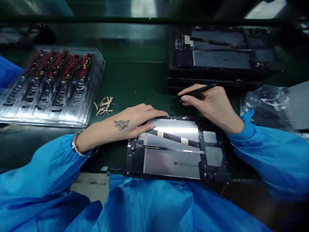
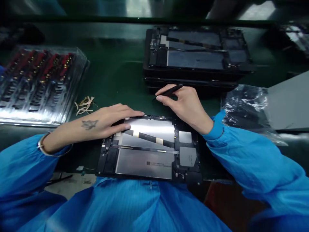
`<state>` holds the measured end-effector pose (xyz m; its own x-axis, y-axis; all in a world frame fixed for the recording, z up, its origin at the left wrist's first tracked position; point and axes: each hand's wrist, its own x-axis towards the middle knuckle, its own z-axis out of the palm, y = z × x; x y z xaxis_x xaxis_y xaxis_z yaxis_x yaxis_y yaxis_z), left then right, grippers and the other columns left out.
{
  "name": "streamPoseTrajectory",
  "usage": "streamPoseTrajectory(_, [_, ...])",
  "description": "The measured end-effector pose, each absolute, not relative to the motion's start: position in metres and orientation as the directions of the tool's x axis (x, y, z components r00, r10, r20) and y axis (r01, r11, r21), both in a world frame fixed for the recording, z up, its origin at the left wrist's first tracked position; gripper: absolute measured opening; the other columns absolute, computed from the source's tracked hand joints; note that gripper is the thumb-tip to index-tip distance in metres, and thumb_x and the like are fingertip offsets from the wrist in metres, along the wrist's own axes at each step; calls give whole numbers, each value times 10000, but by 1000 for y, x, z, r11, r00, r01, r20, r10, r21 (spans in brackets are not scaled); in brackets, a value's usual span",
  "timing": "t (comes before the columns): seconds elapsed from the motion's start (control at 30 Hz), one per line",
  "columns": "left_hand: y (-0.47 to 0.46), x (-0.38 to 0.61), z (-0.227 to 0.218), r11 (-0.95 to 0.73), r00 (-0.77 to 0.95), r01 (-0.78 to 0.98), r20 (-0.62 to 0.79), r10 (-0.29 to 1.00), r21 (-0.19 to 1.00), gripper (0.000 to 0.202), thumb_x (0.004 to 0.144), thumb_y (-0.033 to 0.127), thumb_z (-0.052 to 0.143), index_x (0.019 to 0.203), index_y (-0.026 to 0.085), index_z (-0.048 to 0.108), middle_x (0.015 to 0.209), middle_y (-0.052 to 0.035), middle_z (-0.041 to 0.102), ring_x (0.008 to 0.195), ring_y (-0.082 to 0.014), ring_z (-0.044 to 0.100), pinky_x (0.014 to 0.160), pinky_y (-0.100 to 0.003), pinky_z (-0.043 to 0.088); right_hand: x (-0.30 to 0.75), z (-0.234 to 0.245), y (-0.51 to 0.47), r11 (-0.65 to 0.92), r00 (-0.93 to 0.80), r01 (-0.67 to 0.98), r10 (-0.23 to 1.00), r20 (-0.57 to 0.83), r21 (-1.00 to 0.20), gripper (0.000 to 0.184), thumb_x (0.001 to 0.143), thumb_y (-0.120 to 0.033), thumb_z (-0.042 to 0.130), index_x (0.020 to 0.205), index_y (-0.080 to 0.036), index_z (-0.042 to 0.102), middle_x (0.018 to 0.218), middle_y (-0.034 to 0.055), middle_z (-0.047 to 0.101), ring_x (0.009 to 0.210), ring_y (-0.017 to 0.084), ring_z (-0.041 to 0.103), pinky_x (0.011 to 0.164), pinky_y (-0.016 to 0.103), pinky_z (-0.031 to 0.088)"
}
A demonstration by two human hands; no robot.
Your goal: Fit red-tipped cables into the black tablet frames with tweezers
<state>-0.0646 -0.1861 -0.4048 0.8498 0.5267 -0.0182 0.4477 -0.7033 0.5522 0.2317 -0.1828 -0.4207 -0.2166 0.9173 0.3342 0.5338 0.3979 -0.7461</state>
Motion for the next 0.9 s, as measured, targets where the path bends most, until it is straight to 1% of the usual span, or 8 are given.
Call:
streamPoseTrajectory(0.1, [-188, -63, -404, -740, 860, 450, -18, 510, 501, 466, 1116, 363, 426, 1571, 269, 452, 1373, -69, 620, 1234, -204, 583, 1053, -297, 437, 231, -418, -187, 333, -192, 550, 943, 272, -766, 158, 934, -364, 765, 986, -222, 812, 977, 28, 775, 795, 197, 751, 744, 325, 628])
streamPoseTrajectory(0.23, [-190, -62, -404, -772, 865, 445, 6, 502, 453, 455, 1112, 315, 441, 1561, 244, 462, 1355, -68, 619, 1209, -189, 587, 1029, -280, 445, 230, -419, -186, 300, -170, 556, 954, 247, -775, 135, 930, -360, 770, 984, -245, 815, 980, 27, 775, 775, 203, 753, 744, 346, 635])
streamPoseTrajectory(0.47, [-190, -61, -401, -776, 869, 442, -1, 495, 451, 452, 1113, 305, 442, 1560, 240, 464, 1352, -59, 627, 1204, -181, 594, 1026, -270, 442, 230, -422, -185, 300, -143, 517, 954, 265, -802, 166, 914, -377, 779, 1003, -241, 814, 1020, 24, 763, 799, 198, 760, 741, 343, 658])
streamPoseTrajectory(0.67, [-188, -61, -404, -785, 872, 421, 35, 488, 455, 446, 1113, 312, 443, 1553, 243, 475, 1367, -61, 628, 1212, -178, 598, 1033, -267, 442, 230, -423, -182, 302, -166, 539, 953, 253, -786, 128, 912, -329, 771, 989, -235, 810, 962, 20, 774, 755, 176, 755, 723, 307, 643])
streamPoseTrajectory(0.8, [-188, -64, -407, -789, 877, 406, 46, 478, 461, 452, 1116, 337, 431, 1558, 251, 469, 1388, -65, 624, 1240, -179, 594, 1071, -280, 440, 229, -425, -180, 332, -161, 510, 943, 291, -794, 118, 913, -331, 763, 940, -223, 803, 959, 18, 772, 740, 169, 745, 696, 302, 629])
streamPoseTrajectory(0.9, [-186, -67, -407, -781, 873, 419, 32, 487, 464, 464, 1118, 371, 404, 1560, 244, 469, 1413, -82, 626, 1263, -200, 595, 1089, -314, 446, 232, -420, -192, 439, -152, 485, 894, 421, -756, 118, 911, -343, 770, 938, -234, 805, 930, 16, 770, 765, 180, 729, 724, 327, 615])
